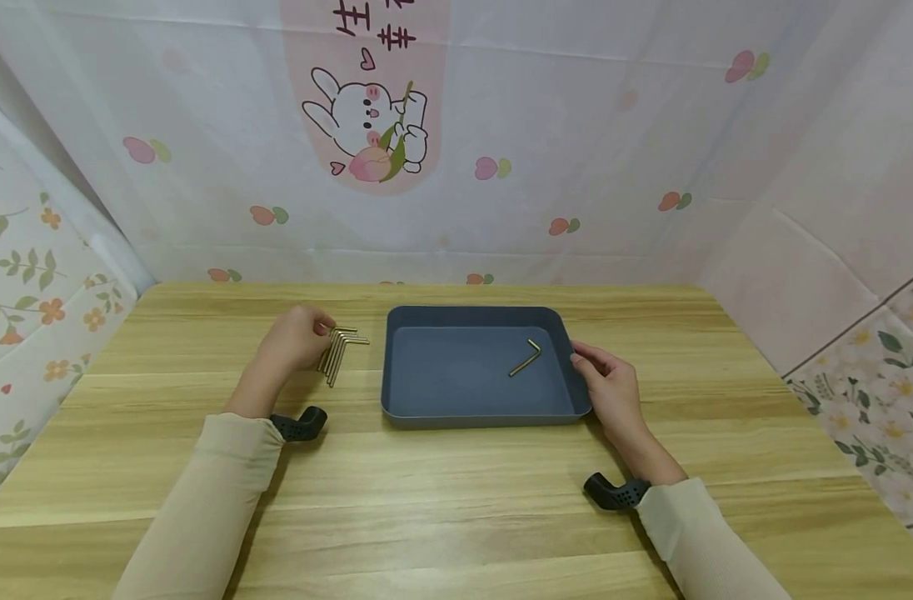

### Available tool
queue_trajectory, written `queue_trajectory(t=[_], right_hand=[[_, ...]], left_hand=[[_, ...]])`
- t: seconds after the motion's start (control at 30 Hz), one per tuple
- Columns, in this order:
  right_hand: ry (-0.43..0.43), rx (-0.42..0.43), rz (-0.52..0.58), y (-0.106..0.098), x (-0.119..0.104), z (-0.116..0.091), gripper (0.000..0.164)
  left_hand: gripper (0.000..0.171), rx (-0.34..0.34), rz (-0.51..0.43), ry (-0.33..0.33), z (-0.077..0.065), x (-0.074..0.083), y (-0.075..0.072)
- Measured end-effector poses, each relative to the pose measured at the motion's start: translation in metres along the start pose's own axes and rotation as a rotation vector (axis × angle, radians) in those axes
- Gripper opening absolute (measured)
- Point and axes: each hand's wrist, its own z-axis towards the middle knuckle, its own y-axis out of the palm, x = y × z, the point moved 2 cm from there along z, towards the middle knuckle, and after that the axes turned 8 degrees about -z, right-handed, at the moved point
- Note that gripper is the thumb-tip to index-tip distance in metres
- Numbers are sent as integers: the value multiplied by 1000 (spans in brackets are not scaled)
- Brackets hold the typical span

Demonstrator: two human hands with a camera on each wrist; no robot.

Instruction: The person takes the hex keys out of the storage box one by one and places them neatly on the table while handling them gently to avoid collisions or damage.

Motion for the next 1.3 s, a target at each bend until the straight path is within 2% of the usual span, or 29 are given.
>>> queue_trajectory(t=[0.3, 0.53, 0.67, 0.97, 1.13, 1.3], right_hand=[[-11, -3, 9, 0, 1, -1, 38], [-10, 14, 0, 0, 1, -1, 38], [-4, 10, -2, 0, 1, -2, 38], [1, 6, -10, 0, 2, -1, 38], [0, 9, -17, 0, 1, 1, 38], [-3, 16, -20, 0, 0, 2, 38]], left_hand=[[36, -51, -11, -25, 0, 1, 1], [42, -96, -88, -69, -3, 3, 2], [41, -98, -94, -75, -5, 4, 1], [40, -54, -34, -19, -6, 14, 0], [39, -23, -32, 34, -8, 27, 0], [35, -8, -48, 84, -12, 47, 2]])
